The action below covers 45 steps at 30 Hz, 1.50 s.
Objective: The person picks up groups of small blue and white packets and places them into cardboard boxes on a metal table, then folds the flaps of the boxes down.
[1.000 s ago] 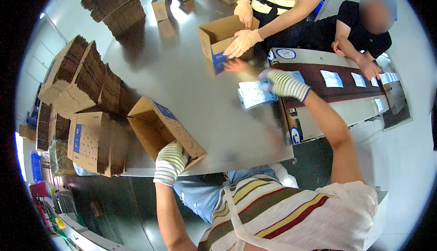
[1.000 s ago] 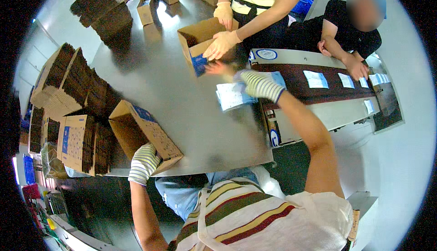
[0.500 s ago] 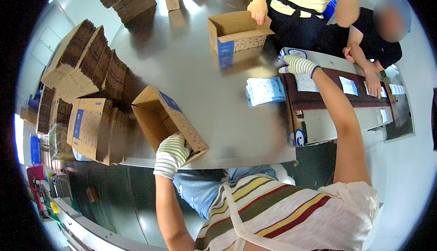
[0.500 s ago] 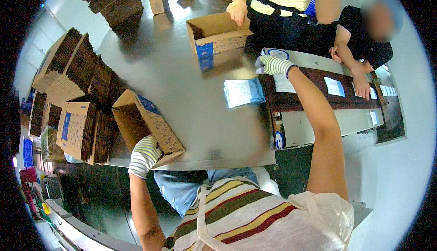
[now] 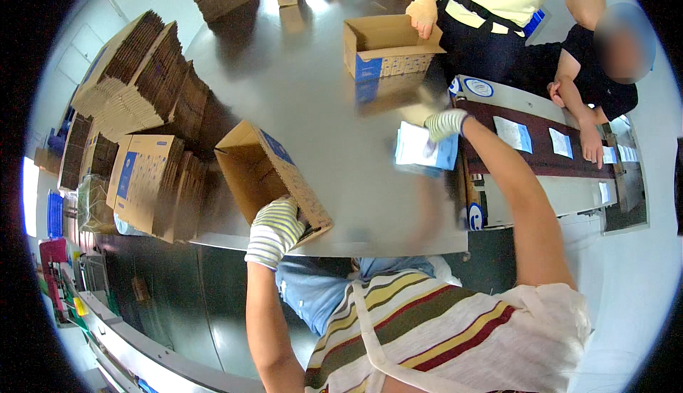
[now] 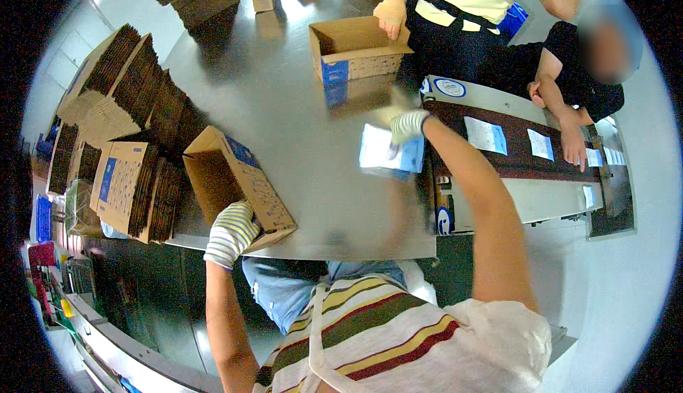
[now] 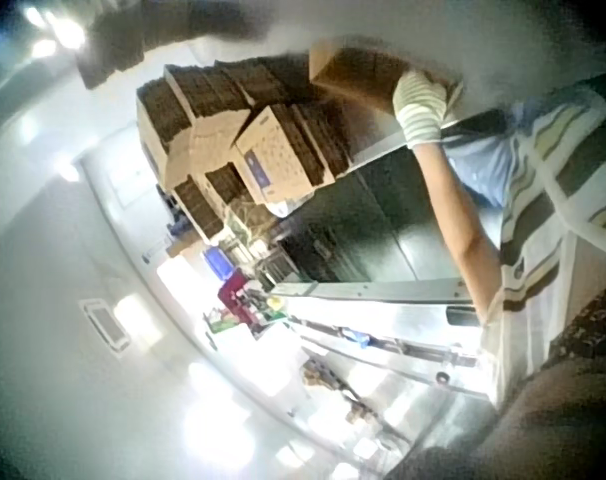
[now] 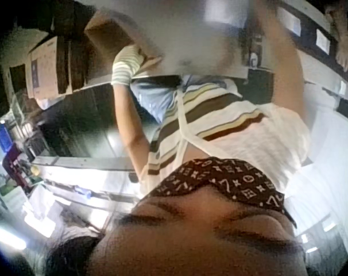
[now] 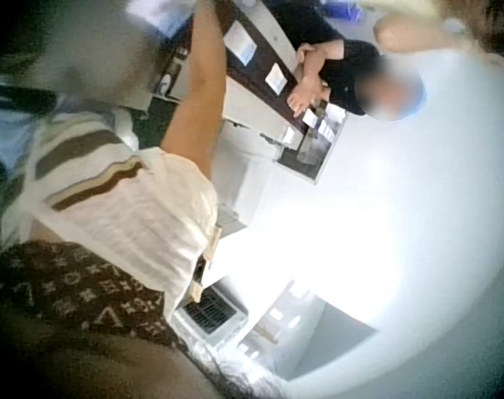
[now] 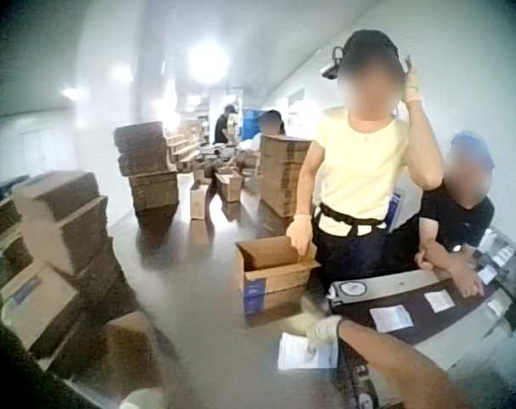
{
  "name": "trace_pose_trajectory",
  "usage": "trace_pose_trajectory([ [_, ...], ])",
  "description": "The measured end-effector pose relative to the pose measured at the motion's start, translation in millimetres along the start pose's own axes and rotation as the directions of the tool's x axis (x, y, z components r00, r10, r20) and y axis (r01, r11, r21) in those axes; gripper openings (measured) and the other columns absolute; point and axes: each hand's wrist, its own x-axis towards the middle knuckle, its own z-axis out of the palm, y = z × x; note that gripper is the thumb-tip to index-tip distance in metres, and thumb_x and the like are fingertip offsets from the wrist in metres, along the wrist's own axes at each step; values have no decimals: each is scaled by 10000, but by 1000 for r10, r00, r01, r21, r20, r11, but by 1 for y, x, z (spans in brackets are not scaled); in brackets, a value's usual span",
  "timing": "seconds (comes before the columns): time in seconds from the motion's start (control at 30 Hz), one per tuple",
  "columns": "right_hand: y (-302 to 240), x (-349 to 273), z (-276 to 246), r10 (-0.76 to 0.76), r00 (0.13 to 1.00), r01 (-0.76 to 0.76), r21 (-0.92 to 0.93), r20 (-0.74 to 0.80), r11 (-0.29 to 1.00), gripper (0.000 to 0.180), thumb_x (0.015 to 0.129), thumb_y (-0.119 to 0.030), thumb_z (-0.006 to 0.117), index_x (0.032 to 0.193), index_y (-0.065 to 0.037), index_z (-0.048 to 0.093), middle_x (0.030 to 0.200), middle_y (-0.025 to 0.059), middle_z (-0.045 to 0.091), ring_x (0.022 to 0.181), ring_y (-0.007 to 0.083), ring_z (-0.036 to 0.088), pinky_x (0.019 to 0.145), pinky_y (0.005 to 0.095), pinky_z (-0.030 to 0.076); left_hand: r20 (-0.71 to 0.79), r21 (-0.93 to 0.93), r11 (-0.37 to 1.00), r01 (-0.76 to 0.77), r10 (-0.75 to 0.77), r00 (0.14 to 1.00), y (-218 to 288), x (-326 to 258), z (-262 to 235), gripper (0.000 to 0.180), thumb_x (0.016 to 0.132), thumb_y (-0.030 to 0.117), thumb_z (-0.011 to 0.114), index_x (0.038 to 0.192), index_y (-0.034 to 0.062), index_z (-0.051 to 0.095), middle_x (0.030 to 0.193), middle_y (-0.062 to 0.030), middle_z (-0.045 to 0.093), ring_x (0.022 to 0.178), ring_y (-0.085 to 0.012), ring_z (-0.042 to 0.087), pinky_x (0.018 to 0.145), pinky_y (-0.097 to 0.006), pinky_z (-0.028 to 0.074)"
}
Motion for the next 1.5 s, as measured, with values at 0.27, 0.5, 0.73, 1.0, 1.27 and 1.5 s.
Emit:
trace_pose_trajectory([
  [0.27, -141, -77, 99, -255, 850, 321, 68, -461, 945, 476, 759, -296, 658, 1121, -26, 508, 1080, 169, 600, 982, 310, 591, 873, 458, 472, 19, -45, 999, 18, -17, 1000, -4, 1, 7, 320, 774, 296, 585, 831, -14, 644, 893, -227, 637, 867, -377, 613, 787, -445, 490],
  [0.5, -129, -21, 139, -240, 523, 844, 456, -818, 283, 509, 850, -241, 604, 1293, -36, 460, 1213, 113, 569, 1134, 235, 542, 928, 372, 482, 25, -29, 1000, -11, 11, 1000, 0, 3, -1, 326, 795, 287, 543, 862, -6, 670, 919, -230, 643, 880, -366, 629, 783, -439, 503],
  [0.73, -260, -47, 1, -433, 279, 927, 122, -857, 355, 518, 786, -328, 664, 1214, -64, 538, 1191, 124, 575, 1102, 241, 544, 935, 367, 443, 98, -70, 997, 20, -13, 995, 4, 16, 18, 353, 835, 287, 495, 945, -10, 651, 915, -226, 648, 896, -353, 621, 838, -416, 484],
  [1.0, -322, 14, -19, -639, 580, 377, -529, -506, 761, 728, 733, -501, 637, 1241, -2, 489, 1085, 209, 611, 1074, 301, 557, 1004, 438, 373, -205, -60, 980, -189, 173, 963, 4, -4, 6, 279, 806, 254, 552, 840, 1, 664, 749, -189, 651, 719, -345, 633, 696, -422, 502],
  [1.27, -310, -13, -29, -499, 774, 240, -548, -390, 801, 885, 621, -620, 686, 1311, -102, 488, 1401, 103, 418, 1336, 302, 280, 1115, 547, 48, -425, -64, 997, 48, -71, 902, -35, 39, -51, 203, 849, 204, 536, 958, 45, 600, 878, -199, 638, 820, -348, 617, 732, -436, 488],
  [1.5, -285, -99, 25, -691, 243, 618, -440, -681, 651, 560, 696, -465, 707, 1062, -68, 562, 1053, 147, 554, 1006, 323, 534, 897, 464, 429, 280, 69, 993, 95, -111, 954, -59, 95, 14, 392, 852, 325, 491, 1115, 77, 643, 1182, -163, 589, 1113, -306, 560, 923, -392, 453],
])
